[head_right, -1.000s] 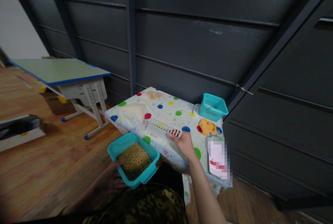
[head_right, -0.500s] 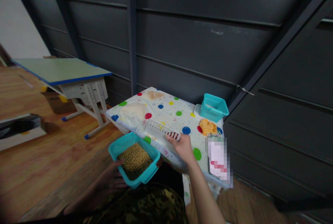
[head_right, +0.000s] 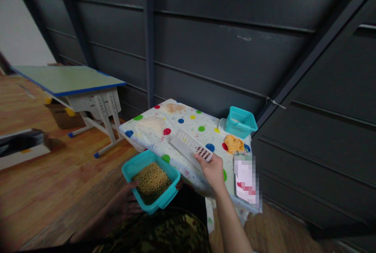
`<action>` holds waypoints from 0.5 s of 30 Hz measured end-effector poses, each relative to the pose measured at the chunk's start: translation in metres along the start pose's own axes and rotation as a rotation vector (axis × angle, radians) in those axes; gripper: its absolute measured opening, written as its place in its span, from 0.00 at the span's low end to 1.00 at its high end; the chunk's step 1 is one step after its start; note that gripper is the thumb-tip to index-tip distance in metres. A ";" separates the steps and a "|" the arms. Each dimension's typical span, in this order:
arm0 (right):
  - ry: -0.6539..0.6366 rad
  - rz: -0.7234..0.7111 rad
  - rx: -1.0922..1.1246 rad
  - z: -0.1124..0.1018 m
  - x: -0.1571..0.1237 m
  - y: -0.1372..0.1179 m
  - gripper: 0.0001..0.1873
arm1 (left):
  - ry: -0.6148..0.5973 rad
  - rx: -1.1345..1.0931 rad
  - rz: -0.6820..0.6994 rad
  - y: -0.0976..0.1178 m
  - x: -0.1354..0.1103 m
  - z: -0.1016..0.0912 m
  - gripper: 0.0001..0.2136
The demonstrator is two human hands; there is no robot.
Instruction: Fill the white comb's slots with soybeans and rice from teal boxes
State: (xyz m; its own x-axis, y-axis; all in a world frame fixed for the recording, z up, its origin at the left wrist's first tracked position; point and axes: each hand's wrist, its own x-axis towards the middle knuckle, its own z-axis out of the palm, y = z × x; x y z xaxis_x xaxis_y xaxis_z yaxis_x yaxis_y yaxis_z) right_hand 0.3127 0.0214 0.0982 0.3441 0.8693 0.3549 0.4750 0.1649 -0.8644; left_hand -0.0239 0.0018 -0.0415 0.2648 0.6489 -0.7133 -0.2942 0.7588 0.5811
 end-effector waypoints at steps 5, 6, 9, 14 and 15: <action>0.152 -0.022 -0.076 -0.006 0.049 0.016 0.28 | 0.014 0.029 0.000 0.004 -0.002 0.002 0.25; 0.169 -0.038 -0.120 -0.004 0.057 0.018 0.27 | 0.022 0.033 0.004 0.004 -0.002 0.003 0.24; 0.188 -0.104 -0.292 0.006 0.076 0.018 0.28 | 0.012 0.018 0.042 0.004 0.000 0.003 0.20; 0.071 -0.145 -0.569 0.025 0.089 0.014 0.32 | -0.008 -0.029 0.002 -0.002 0.018 -0.008 0.20; 0.054 -0.146 -0.609 0.029 0.090 0.013 0.32 | -0.035 -0.032 0.004 -0.005 0.024 -0.012 0.24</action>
State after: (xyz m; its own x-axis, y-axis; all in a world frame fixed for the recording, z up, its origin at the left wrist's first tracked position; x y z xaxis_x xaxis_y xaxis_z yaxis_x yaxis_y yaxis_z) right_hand 0.3268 0.1152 0.1082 0.2742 0.8304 0.4851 0.8908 -0.0294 -0.4534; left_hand -0.0277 0.0130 -0.0660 0.2952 0.6535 -0.6969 -0.3239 0.7547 0.5705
